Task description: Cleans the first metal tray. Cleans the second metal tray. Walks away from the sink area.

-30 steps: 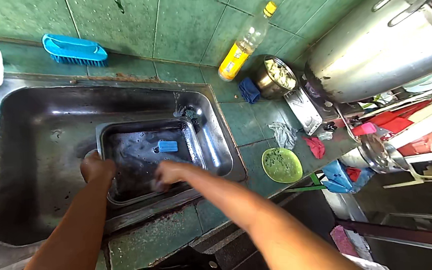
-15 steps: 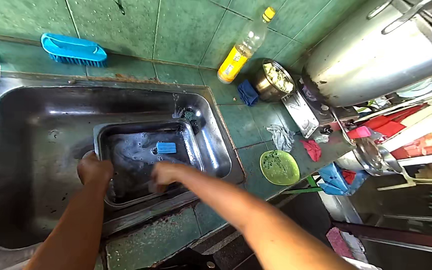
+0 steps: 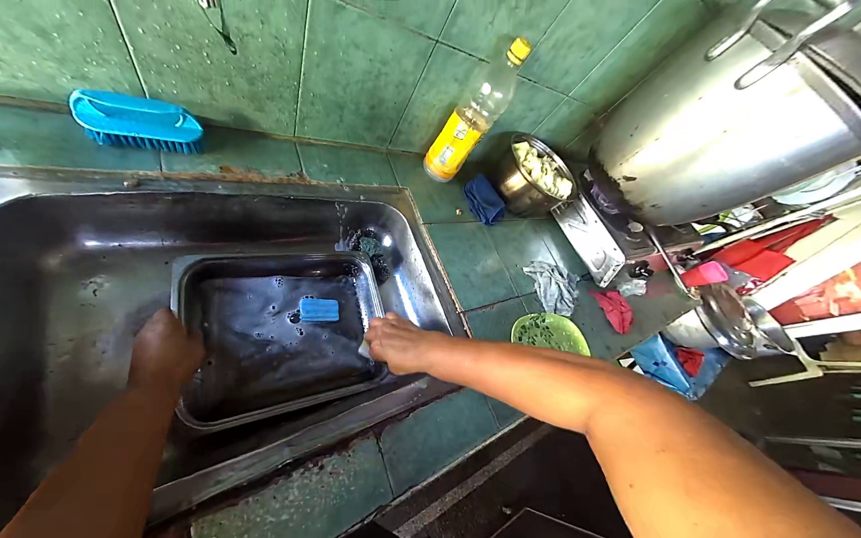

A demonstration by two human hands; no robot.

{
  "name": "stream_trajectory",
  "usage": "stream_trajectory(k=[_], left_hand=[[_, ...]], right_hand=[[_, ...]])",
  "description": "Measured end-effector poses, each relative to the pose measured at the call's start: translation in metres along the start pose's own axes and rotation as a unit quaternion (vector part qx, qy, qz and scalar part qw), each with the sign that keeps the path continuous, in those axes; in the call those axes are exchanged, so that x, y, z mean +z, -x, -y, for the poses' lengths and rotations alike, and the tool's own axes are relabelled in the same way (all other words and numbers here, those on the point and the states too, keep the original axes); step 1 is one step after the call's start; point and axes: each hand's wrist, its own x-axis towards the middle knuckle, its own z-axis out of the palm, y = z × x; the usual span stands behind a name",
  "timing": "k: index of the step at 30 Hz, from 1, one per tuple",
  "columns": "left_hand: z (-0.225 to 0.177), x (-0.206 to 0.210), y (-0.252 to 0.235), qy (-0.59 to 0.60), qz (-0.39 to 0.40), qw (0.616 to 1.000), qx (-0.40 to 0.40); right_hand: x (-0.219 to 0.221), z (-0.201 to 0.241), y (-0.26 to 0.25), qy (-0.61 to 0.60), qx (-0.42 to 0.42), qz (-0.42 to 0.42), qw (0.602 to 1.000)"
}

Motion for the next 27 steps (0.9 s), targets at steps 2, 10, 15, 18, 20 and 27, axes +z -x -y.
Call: stream_trajectory(k=[2,10,15,18,20,27], left_hand=[[0.001,0.001,-0.003,-0.017,0.004,1.000,0.018],[0.002,0.000,-0.005,-0.004,0.016,1.000,-0.006],[0.000,-0.001,0.000,0.010,0.012,1.000,-0.020],[-0.002,-0.001,0.001,0.008,0.014,1.000,-0.023],[-0.001,0.001,0.000,0.008,0.013,1.000,-0.026],[-0.001,0.005,-0.005,0.040,-0.006,0.999,-0.033]], right_hand=[[-0.015,-0.024,-0.022,0.011,0.040,-0.030,0.999],[-0.030,-0.037,-0.078,0.046,0.117,-0.067,0.990],[-0.001,0.026,-0.024,0.013,0.108,-0.003,0.994],[-0.004,0.045,-0.009,-0.034,0.123,0.072,0.989],[-0.016,0.053,-0.010,-0.068,0.144,0.135,0.978],[-0.027,0.095,-0.044,-0.212,0.157,0.101,0.959]])
